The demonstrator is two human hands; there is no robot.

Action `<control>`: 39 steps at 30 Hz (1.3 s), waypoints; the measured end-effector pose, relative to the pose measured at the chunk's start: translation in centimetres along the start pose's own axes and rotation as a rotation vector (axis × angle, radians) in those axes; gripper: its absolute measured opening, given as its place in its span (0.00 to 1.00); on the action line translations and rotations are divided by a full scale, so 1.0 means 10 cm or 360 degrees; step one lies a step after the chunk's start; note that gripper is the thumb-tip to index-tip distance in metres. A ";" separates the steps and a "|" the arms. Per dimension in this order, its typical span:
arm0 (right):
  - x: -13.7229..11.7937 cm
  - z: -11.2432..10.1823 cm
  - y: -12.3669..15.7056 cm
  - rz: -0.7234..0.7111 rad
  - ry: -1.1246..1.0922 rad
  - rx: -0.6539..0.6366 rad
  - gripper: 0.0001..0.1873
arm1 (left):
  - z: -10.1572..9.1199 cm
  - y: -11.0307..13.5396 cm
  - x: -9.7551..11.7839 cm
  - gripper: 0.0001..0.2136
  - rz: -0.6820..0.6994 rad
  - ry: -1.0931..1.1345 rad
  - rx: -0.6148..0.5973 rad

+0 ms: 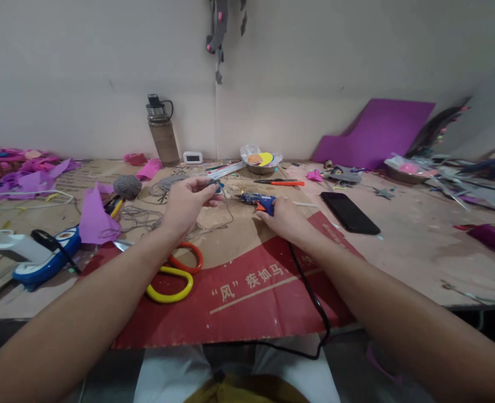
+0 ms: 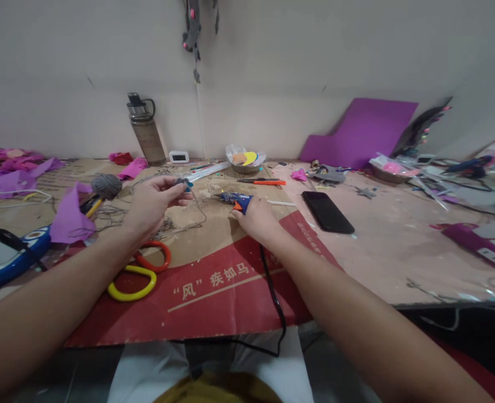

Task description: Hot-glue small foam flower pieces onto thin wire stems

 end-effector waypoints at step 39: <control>-0.74 -0.48 0.35 -0.0675 -0.0817 0.0062 0.14 | -0.11 -0.08 -0.03 0.13 -0.0054 0.0187 0.0053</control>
Point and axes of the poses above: each hand's wrist, its own y-axis away from the middle knuckle, its own z-axis out of the palm, x = y × z, the point moved 7 cm from there along -y, towards the middle knuckle, and after that the axes turned 2 degrees about x, right-handed, at the moved point
